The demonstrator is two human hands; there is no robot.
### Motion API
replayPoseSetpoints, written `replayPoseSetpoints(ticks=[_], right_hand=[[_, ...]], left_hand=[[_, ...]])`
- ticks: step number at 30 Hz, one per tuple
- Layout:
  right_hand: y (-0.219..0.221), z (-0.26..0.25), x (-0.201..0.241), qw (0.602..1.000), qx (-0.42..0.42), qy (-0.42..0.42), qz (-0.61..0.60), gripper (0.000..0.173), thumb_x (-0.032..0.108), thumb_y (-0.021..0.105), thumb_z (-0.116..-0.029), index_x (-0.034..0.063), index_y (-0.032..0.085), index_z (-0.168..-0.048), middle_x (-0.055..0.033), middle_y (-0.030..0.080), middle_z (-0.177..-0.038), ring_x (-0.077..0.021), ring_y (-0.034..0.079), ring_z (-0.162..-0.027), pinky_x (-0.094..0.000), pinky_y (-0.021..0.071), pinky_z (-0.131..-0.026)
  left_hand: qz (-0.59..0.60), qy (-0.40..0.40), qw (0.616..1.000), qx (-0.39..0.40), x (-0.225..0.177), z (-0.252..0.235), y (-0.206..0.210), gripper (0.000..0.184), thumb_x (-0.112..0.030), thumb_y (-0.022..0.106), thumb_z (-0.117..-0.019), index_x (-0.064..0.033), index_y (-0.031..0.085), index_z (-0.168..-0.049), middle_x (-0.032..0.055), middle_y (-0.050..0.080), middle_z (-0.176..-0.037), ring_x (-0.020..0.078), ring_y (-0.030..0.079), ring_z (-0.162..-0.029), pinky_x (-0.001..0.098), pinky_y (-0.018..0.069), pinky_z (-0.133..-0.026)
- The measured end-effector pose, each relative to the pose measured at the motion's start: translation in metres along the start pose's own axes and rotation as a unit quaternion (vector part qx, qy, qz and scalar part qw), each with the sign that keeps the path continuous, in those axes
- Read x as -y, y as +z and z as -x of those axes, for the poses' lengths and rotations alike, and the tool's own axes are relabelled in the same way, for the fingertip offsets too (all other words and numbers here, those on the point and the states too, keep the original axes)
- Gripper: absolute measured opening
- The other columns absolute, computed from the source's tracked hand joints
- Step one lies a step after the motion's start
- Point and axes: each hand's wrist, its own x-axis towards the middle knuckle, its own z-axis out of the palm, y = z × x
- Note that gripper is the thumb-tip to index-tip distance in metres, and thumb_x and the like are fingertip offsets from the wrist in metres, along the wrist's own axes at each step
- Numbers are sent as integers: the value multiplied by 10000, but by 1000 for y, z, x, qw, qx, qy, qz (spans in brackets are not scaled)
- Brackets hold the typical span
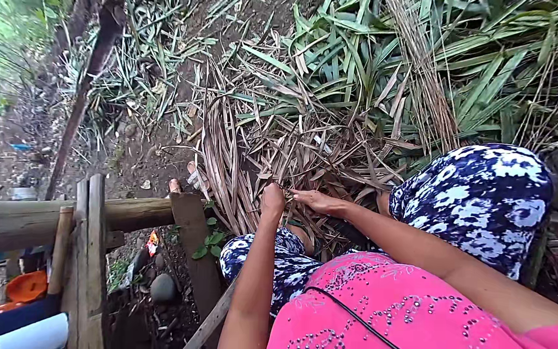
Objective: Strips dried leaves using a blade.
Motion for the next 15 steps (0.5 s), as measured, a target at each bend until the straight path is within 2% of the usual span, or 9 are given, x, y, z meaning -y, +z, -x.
replayPoseSetpoints(ticks=[2,4,6,7,8,9,10,12,15], right_hand=[[6,-3,-2,999,-15,-16,24,517,388,351,-1129,217,338,-1616,-39,505,-751,-101,396,-534,-267,372,-517],[8,-8,-7,998,-26,-30,37,524,384,359,-1128,196,334,-1616,-98,575,-906,-133,437,-632,-311,414,-614],[8,-16,-14,996,-47,-50,51,532,380,374,-1125,160,348,-1609,-163,633,-1094,-183,525,-747,-364,465,-711],[7,-19,-16,995,-58,-57,61,536,371,379,-1125,140,352,-1607,-199,642,-1211,-240,593,-870,-421,490,-804],[5,-21,-18,993,-68,-64,76,542,364,386,-1124,121,352,-1607,-219,628,-1322,-305,639,-1049,-489,492,-936],[4,-23,-18,990,-75,-69,96,552,365,387,-1123,113,341,-1611,-219,597,-1402,-348,618,-1211,-538,451,-1051],[5,-24,-19,986,-85,-70,122,561,377,386,-1121,118,330,-1617,-217,579,-1436,-375,578,-1295,-577,406,-1107],[7,-27,-22,976,-108,-71,176,576,410,387,-1115,150,321,-1625,-214,592,-1424,-402,566,-1312,-620,391,-1109],[8,-33,-24,973,-110,-58,195,587,428,390,-1111,169,306,-1631,-208,592,-1426,-410,564,-1311,-634,388,-1103]], left_hand=[[-2,-6,1000,9,2,-1,3,194,-87,538,-1014,57,664,-1040,283,700,-1014,440,712,-923,614,569,-800],[9,-7,1000,19,3,-2,4,199,-86,534,-1015,61,668,-1026,278,702,-988,424,715,-883,594,576,-795],[25,1,999,28,4,-3,6,233,-106,504,-1041,54,671,-1010,259,701,-930,389,711,-811,562,580,-765],[33,7,999,37,4,-3,7,261,-126,477,-1064,43,670,-1019,234,697,-886,354,704,-757,530,584,-734],[38,10,998,44,4,-2,8,292,-152,451,-1084,35,667,-1026,211,696,-852,324,699,-717,499,589,-710],[40,10,998,48,5,-1,8,312,-169,431,-1093,28,663,-1025,194,697,-830,299,697,-690,477,592,-695],[43,7,998,50,5,0,9,321,-177,421,-1096,24,658,-1018,180,692,-810,281,690,-668,461,589,-680],[34,-1,998,56,5,3,7,313,-175,426,-1092,24,656,-1015,161,692,-800,252,689,-653,433,592,-672],[9,-7,998,69,6,8,6,282,-141,441,-1077,31,660,-1033,179,701,-856,274,706,-725,457,595,-734]])
